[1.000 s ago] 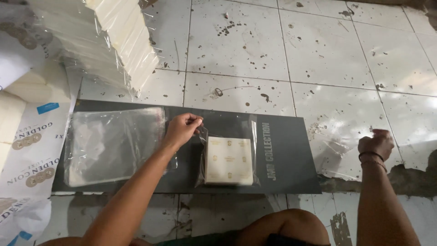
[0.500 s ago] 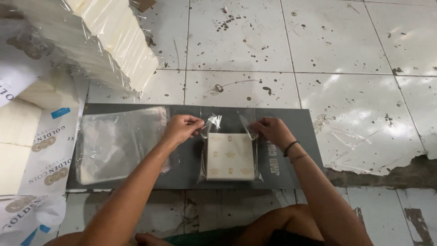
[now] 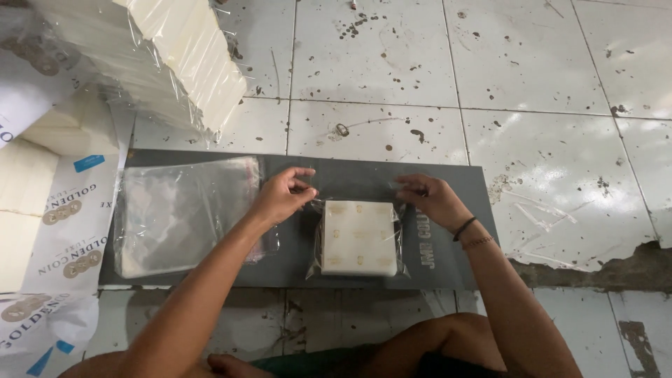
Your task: Packaging stacks of cards into plastic bags and organizing paper components on the floor.
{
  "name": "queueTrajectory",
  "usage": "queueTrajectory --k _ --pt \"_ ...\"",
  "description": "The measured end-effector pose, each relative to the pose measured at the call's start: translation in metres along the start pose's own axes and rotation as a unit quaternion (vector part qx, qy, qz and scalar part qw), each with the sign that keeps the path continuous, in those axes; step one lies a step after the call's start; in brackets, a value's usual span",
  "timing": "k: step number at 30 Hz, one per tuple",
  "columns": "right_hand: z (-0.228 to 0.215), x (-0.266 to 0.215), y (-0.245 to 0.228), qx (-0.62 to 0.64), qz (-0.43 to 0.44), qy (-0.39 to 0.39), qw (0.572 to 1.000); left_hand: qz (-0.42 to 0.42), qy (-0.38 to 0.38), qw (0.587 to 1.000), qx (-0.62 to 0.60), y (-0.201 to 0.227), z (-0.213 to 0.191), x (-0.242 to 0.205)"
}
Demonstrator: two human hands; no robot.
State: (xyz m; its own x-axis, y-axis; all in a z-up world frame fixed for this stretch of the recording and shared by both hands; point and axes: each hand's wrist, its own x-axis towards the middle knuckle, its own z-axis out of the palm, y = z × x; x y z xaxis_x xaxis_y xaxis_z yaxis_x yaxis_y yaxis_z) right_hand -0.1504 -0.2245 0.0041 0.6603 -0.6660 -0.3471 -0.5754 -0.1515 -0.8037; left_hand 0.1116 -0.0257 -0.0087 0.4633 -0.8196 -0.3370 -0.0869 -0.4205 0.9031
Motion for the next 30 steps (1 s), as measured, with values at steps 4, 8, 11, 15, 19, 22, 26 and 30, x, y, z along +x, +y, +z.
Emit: queueTrajectory --k 4,8,11,15,19,22,26,30 --pt "-0.004 0.003 -0.008 -0.006 0.002 -0.042 0.999 0.0 -0.033 0.999 0.041 -0.003 -0.001 0.006" --pt "-0.003 -0.005 0.0 -0.036 -0.04 -0.04 0.998 0.034 -0.044 0.992 0.11 -0.005 -0.001 0.004" --pt "-0.005 -0.012 0.004 -0.062 -0.069 -0.03 0.995 0.055 -0.044 0.988 0.135 0.002 -0.008 -0.005" --pt "-0.001 -0.017 0.018 0.034 -0.051 -0.036 0.998 0.102 -0.048 0.984 0.137 0.001 -0.01 -0.019" --pt "0.006 -0.029 -0.001 0.163 0.012 -0.038 0.986 0.052 -0.07 0.994 0.062 0.0 -0.006 -0.018" --pt "0.006 -0.024 -0.006 0.265 0.104 -0.025 0.958 -0.05 -0.091 0.994 -0.035 0.008 -0.004 -0.016" --pt "0.003 -0.015 -0.003 0.296 0.146 -0.024 0.944 -0.143 -0.075 0.98 -0.12 0.023 -0.001 -0.015" --pt "-0.002 -0.019 0.006 0.26 0.118 -0.021 0.958 -0.153 -0.062 0.967 -0.194 0.023 -0.007 -0.022"
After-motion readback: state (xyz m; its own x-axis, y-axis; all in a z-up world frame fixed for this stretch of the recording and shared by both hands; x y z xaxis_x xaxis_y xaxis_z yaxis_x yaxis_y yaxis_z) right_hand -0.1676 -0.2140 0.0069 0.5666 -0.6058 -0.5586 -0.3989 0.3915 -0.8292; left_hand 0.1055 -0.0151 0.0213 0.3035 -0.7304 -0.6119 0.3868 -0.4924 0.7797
